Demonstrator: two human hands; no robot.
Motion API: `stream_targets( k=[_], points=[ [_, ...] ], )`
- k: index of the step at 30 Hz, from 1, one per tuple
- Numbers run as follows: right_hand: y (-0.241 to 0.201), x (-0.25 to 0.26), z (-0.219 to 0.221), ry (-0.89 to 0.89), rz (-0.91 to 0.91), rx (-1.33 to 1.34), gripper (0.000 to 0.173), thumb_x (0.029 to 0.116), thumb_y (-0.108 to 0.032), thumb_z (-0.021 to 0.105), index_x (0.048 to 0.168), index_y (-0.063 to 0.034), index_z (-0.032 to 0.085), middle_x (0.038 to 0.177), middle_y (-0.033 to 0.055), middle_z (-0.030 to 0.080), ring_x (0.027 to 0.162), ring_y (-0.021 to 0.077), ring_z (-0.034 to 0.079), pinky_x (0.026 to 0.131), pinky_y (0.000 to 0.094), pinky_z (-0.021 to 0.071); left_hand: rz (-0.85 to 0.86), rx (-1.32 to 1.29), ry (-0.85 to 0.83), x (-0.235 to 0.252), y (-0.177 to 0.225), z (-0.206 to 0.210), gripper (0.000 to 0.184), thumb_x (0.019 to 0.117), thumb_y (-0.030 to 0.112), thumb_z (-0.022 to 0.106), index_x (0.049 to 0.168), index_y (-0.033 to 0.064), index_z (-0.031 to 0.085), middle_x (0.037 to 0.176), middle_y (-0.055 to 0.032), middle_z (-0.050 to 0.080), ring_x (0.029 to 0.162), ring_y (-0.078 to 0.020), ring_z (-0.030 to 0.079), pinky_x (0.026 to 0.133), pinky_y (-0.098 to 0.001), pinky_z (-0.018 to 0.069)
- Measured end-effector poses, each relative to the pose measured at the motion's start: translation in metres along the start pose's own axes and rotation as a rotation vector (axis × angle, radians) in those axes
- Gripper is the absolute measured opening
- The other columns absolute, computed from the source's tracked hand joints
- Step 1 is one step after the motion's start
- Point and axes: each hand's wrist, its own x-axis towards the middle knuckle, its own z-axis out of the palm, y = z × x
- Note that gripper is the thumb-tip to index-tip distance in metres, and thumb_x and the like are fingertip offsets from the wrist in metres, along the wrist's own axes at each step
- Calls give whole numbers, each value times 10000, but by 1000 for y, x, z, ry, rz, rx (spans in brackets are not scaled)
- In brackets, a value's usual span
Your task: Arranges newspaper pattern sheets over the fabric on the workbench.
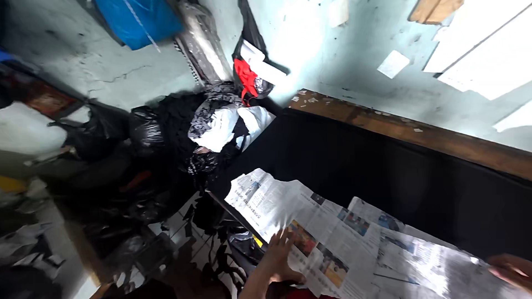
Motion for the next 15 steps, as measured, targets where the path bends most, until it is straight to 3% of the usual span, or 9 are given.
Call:
stream_targets(
  k=[3, 5, 9, 13, 15],
  points=[
    [14, 6, 12, 24, -39, 23, 361, 1034, -186, 616, 1280, 78, 609, 1129, 312, 665, 1054, 443, 656, 985, 613, 493, 19, -28, 132, 22, 15, -6, 925, 824, 705, 687, 1496, 94, 511, 1632, -183, 355, 1543, -386, 248, 1256, -559, 183],
    [22, 10, 19, 74, -40, 18, 330, 1021, -184, 638, 1265, 38, 636, 1102, 275, 687, 1030, 420, 671, 968, 610, 505, 75, -28, 251, 44, 23, 1, 795, 929, 605, 630, 1481, 44, 521, 1587, -216, 417, 1506, -408, 328, 1238, -568, 236],
    [6, -3, 23, 117, 1, -14, 335, 1040, -222, 612, 1300, -12, 632, 1194, 235, 691, 1146, 399, 658, 1034, 611, 478, 179, 65, 354, 81, 50, 16, 728, 936, 530, 657, 1469, 49, 538, 1566, -238, 438, 1476, -450, 366, 1212, -595, 277],
    [-17, -23, 24, 164, 56, -23, 341, 1052, -216, 570, 1348, -53, 614, 1184, 207, 695, 1109, 386, 668, 1000, 623, 489, 232, 182, 251, 98, 81, 24, 763, 946, 564, 619, 1496, 48, 503, 1615, -232, 362, 1506, -450, 306, 1229, -590, 233],
    [-35, -33, 30, 206, 71, -63, 332, 1064, -204, 535, 1356, -68, 617, 1229, 195, 689, 1150, 383, 659, 1014, 616, 482, 289, 216, 276, 102, 89, 33, 781, 937, 578, 617, 1486, 33, 514, 1603, -247, 375, 1495, -470, 318, 1214, -614, 244]
  ],
)
